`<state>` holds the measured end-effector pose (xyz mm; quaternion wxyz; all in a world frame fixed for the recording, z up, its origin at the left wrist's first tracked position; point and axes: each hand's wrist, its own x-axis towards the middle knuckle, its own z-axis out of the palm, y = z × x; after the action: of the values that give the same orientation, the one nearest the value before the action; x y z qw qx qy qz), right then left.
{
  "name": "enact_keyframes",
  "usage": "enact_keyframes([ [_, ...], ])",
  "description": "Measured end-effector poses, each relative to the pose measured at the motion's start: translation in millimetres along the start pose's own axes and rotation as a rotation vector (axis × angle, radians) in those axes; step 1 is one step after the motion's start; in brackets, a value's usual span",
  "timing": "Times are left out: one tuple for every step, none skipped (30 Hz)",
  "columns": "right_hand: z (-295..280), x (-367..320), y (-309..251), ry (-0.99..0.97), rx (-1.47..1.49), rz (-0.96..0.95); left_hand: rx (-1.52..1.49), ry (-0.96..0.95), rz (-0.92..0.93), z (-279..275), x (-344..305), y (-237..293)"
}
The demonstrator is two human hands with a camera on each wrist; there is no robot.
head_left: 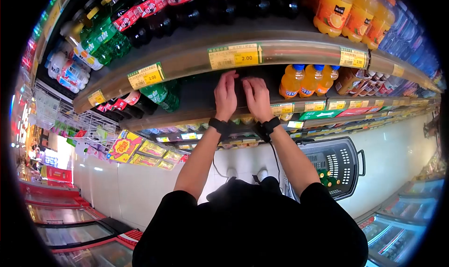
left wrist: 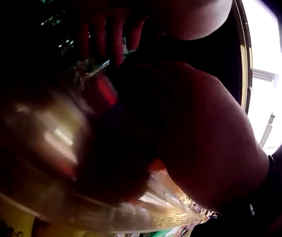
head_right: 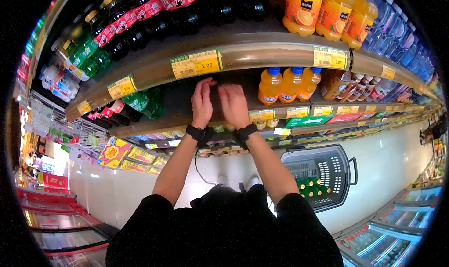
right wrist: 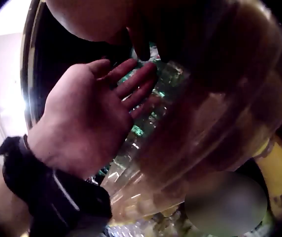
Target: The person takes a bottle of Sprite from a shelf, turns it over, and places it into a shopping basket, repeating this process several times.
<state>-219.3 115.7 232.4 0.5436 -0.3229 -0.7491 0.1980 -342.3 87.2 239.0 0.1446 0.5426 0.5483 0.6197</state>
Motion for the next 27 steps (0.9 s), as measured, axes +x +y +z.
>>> enact_keyframes([
  [1.9,2.1,3.0,0.005,0.005,0.021,0.035,-0.003,-0.015,1.4,-0.9,-2.7],
  [2.5,3.2,5.6,-0.023,-0.011,0.031,0.019,-0.013,-0.019,2.0,0.1,-6.0],
  [0.9,4.5,2.9,-0.054,-0.027,0.044,0.003,-0.021,-0.025,2.2,0.7,-7.3],
  [0.6,3.6,1.3,-0.089,-0.042,0.06,-0.01,-0.029,-0.038,1.9,-0.4,-8.9],
  [2.2,1.3,1.4,-0.087,-0.059,0.079,-0.007,-0.031,-0.04,1.4,-2.2,-10.6],
  [4.4,0.0,1.8,-0.081,-0.076,0.095,-0.003,-0.033,-0.039,1.2,-1.9,-11.6],
  [6.5,1.0,2.4,-0.071,-0.092,0.108,0.002,-0.035,-0.032,1.4,0.8,-12.3],
  [7.9,2.2,1.8,-0.067,-0.126,0.099,-0.018,-0.025,-0.065,1.4,3.1,-12.8],
  [8.6,2.0,0.1,-0.063,-0.161,0.094,-0.036,-0.018,-0.1,1.3,3.8,-13.1],
  [9.4,-0.1,-1.4,-0.06,-0.195,0.093,-0.054,-0.013,-0.139,1.2,3.4,-13.7],
  [11.6,-1.2,-0.9,-0.04,-0.231,0.076,-0.05,-0.01,-0.156,1.0,4.5,-16.1],
  [14.7,-1.2,1.0,-0.022,-0.266,0.06,-0.046,-0.007,-0.175,0.5,6.6,-19.0],
  [17.0,-3.0,3.2,-0.01,-0.301,0.046,-0.042,-0.002,-0.199,0.2,6.6,-21.4],
  [18.4,-3.9,6.1,-0.031,-0.351,0.056,-0.089,0.018,-0.244,0.4,7.2,-23.5],
  [18.2,-3.1,3.6,-0.029,-0.357,0.041,-0.105,0.021,-0.231,0.3,7.6,-29.7],
  [18.0,-3.4,0.3,-0.023,-0.363,0.027,-0.12,0.022,-0.215,-1.4,8.2,-37.2],
  [19.1,-4.0,1.0,-0.035,-0.391,0.021,-0.089,-0.038,-0.193,-3.8,9.1,-52.3],
  [19.6,-3.4,2.0,-0.045,-0.419,0.013,-0.102,-0.043,-0.204,-4.2,10.6,-49.4],
  [19.8,-5.0,2.3,-0.059,-0.446,0.008,-0.113,-0.048,-0.219,-5.0,9.9,-46.5],
  [19.6,-6.3,1.4,-0.075,-0.478,0.014,-0.124,-0.051,-0.236,-5.8,8.4,-43.6],
  [19.5,-5.9,-0.4,-0.091,-0.507,0.016,-0.126,-0.049,-0.244,-6.1,7.8,-40.8],
  [20.0,-5.4,-1.4,-0.107,-0.535,0.017,-0.127,-0.045,-0.25,-6.0,8.1,-37.8],
  [20.9,-5.5,-1.2,-0.109,-0.544,0.014,-0.128,-0.041,-0.255,-6.0,8.7,-35.5],
  [21.5,-5.8,-0.7,-0.111,-0.554,0.011,-0.129,-0.038,-0.266,-5.8,8.8,-33.6],
  [21.8,-6.1,-0.2,-0.112,-0.564,0.009,-0.13,-0.036,-0.277,-5.2,8.9,-31.9],
  [22.8,-6.2,0.5,-0.112,-0.576,0.012,-0.132,-0.035,-0.289,-4.4,8.4,-31.4],
  [23.7,-7.2,1.4,-0.114,-0.591,0.018,-0.125,-0.048,-0.274,-4.5,8.1,-33.9],
])
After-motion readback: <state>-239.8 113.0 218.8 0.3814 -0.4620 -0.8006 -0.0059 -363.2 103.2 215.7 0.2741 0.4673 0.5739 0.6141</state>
